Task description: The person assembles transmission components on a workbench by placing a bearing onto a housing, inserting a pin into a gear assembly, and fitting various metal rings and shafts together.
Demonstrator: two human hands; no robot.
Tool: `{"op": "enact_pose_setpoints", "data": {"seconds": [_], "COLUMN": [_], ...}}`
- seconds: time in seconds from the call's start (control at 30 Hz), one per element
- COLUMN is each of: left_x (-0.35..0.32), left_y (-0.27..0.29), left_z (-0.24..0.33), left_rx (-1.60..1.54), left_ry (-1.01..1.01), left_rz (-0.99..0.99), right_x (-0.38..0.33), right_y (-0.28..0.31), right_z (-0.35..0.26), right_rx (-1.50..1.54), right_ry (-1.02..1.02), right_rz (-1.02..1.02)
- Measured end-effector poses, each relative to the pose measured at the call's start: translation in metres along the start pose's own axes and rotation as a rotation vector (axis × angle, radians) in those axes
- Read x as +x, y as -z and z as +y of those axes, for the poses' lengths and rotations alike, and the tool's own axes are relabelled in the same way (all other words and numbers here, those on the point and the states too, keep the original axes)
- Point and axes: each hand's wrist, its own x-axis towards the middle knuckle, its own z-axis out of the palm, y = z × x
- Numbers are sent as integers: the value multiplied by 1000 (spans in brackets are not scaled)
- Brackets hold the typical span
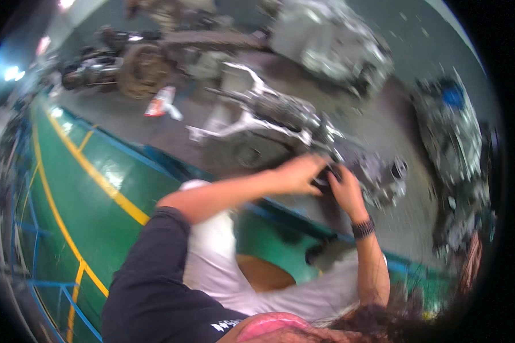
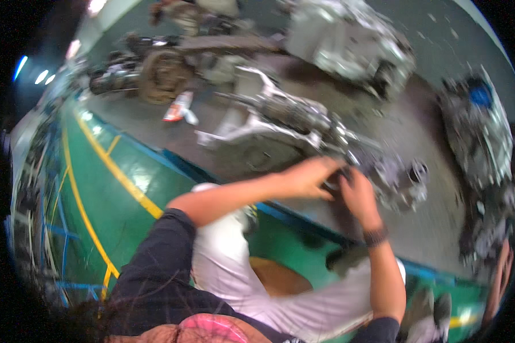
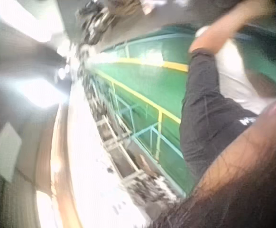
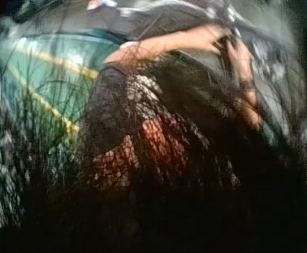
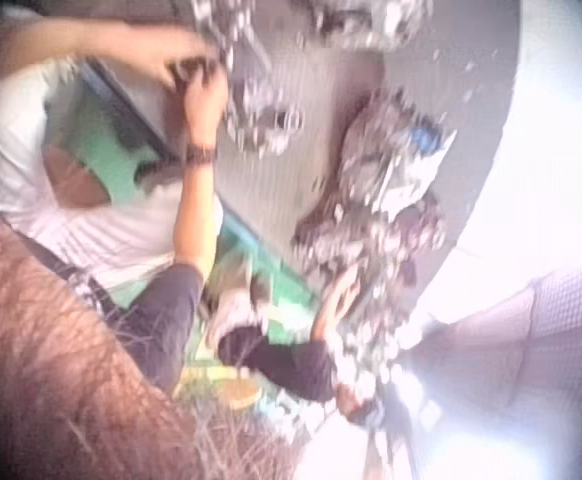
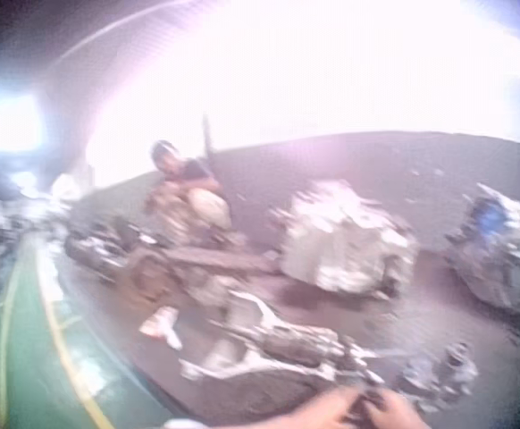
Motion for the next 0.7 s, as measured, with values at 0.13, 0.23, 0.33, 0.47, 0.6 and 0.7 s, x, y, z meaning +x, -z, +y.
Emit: {"op": "enact_pose_setpoints", "data": {"seconds": [0.13,0.23,0.33,0.47,0.6,0.7], "left_x": [6,10,15,22,22,26], "left_y": [-1,6,3,5,-2,4], "left_z": [9,7,11,5,4,9], "left_rx": [122,139,185,188,256,234], "left_ry": [72,121,134,131,128,132], "left_rz": [-112,-188,-199,-250,-228,-232], "right_x": [-5,-2,-4,-1,2,-2], "right_y": [3,-2,2,3,1,5], "right_z": [4,6,-1,8,22,19], "right_rx": [-11,86,126,60,41,56], "right_ry": [-52,-62,-118,4,34,40], "right_rz": [-27,-36,-66,22,57,153]}}
